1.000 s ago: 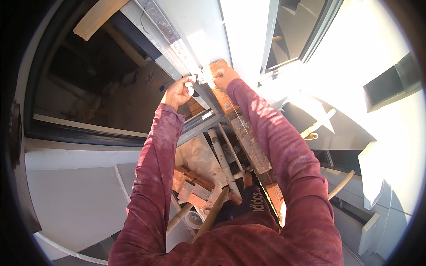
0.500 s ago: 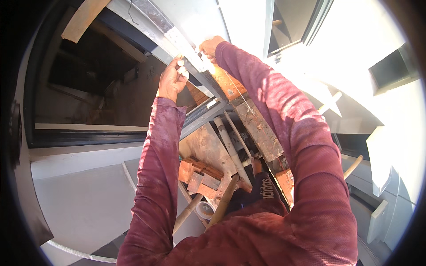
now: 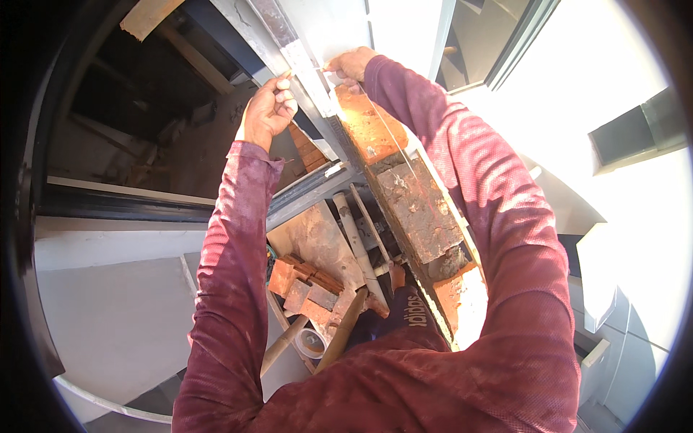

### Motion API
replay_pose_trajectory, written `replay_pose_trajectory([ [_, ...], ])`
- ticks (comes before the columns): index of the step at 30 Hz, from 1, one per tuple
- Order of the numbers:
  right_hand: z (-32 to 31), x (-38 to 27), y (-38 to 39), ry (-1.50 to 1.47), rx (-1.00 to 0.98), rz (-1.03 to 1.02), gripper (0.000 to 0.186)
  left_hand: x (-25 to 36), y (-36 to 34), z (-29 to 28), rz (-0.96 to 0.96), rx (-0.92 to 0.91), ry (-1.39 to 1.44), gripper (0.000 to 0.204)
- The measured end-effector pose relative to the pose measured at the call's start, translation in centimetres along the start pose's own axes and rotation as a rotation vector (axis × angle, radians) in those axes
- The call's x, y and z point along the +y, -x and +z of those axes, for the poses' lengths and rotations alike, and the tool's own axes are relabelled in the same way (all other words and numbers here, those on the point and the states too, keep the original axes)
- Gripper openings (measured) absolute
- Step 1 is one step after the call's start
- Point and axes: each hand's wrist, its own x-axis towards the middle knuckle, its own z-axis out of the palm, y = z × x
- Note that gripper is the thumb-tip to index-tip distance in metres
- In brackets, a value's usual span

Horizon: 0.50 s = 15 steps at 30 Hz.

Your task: The person scoops mortar from a bucket using a trowel and applies it to a brick before placing it onto a partially built wall. They tap the brick into position, scrape away excess mortar, and use a string line to ensure the bricks are aligned correctly.

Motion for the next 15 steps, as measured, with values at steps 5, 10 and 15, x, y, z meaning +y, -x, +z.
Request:
replay_pose_trajectory([
  [5, 1.2, -4.1, 2.7, 0.020, 0.070, -0.099, 0.017, 2.2, 1.6, 2.4, 0.084, -0.027, -0.016, 0.027],
  [10, 1.0, -5.4, 2.5, 0.147, 0.101, -0.145, 0.013, 3.3, 2.4, 3.0, 0.160, -0.004, -0.155, 0.031],
  [15, 1.6, -4.4, 1.9, 0.338, 0.242, -0.212, 0.013, 3.2, 3.4, 3.7, 0.335, 0.066, -0.545, 0.025],
])
